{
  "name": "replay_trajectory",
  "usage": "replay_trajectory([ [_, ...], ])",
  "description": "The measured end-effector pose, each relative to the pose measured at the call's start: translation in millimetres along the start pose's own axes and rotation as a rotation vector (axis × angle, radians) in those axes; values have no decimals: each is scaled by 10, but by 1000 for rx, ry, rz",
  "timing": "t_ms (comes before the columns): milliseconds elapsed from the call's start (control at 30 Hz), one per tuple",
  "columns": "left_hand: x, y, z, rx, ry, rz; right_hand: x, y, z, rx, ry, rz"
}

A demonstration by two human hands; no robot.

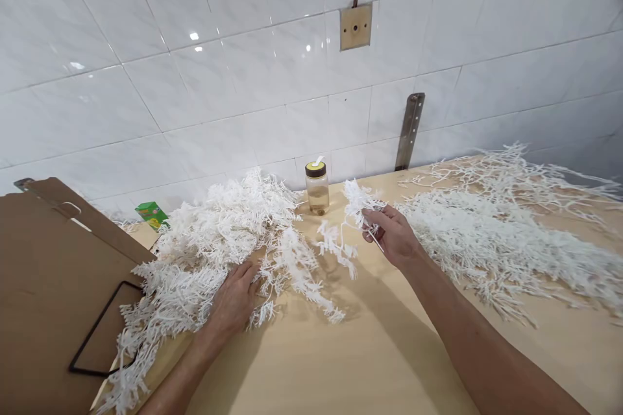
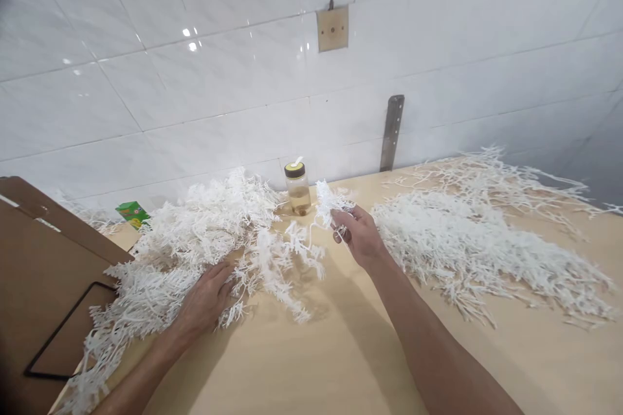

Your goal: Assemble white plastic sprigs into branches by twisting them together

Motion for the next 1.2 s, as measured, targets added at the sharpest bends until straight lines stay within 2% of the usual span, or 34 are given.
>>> replay_trajectory([
  [100,-37,2,44,-34,73,8,63,-19,-29,71,30,97],
  [167,-154,-84,69,-60,105,-25,150,-68,-65,123,90,78],
  [300,-711,-461,96,-103,-95,-240,281,-130,-131,164,211,-3],
  [333,-765,-586,108,-108,-83,-356,311,-136,-150,169,240,-23],
  [433,-711,-987,193,-119,47,-731,473,-137,-245,185,385,-81],
  [500,-644,-1233,288,-89,82,-879,608,-136,-333,205,501,-98],
  [567,-534,-1474,382,-27,143,-1015,688,-142,-388,229,564,-95],
  [633,-432,-1579,454,-51,152,-1129,678,-150,-370,237,545,-86],
  [733,-263,-1613,477,-162,182,-1233,513,-134,-236,199,397,-67],
  [833,-250,-1576,459,-159,124,-1145,302,-112,-114,165,240,-89],
  [933,-357,-1564,422,-35,10,-793,178,-45,-58,116,142,-120],
  [1000,-326,-1622,376,60,41,-505,167,0,-55,93,118,-123],
  [1067,-227,-1645,321,136,119,-276,176,37,-65,89,99,-108],
  [1133,-153,-1589,281,195,160,-146,177,80,-77,90,74,-70],
  [1200,-138,-1435,284,221,132,-102,199,130,-89,89,83,-35],
])
Point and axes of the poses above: each hand's wrist, its own z-axis towards the middle knuckle, its own x-axis out of the palm, y = z × x, the point moved 10 cm from there along z, towards the middle knuckle, and after that the axes turned 11 degrees about z, right-handed, at the moved point
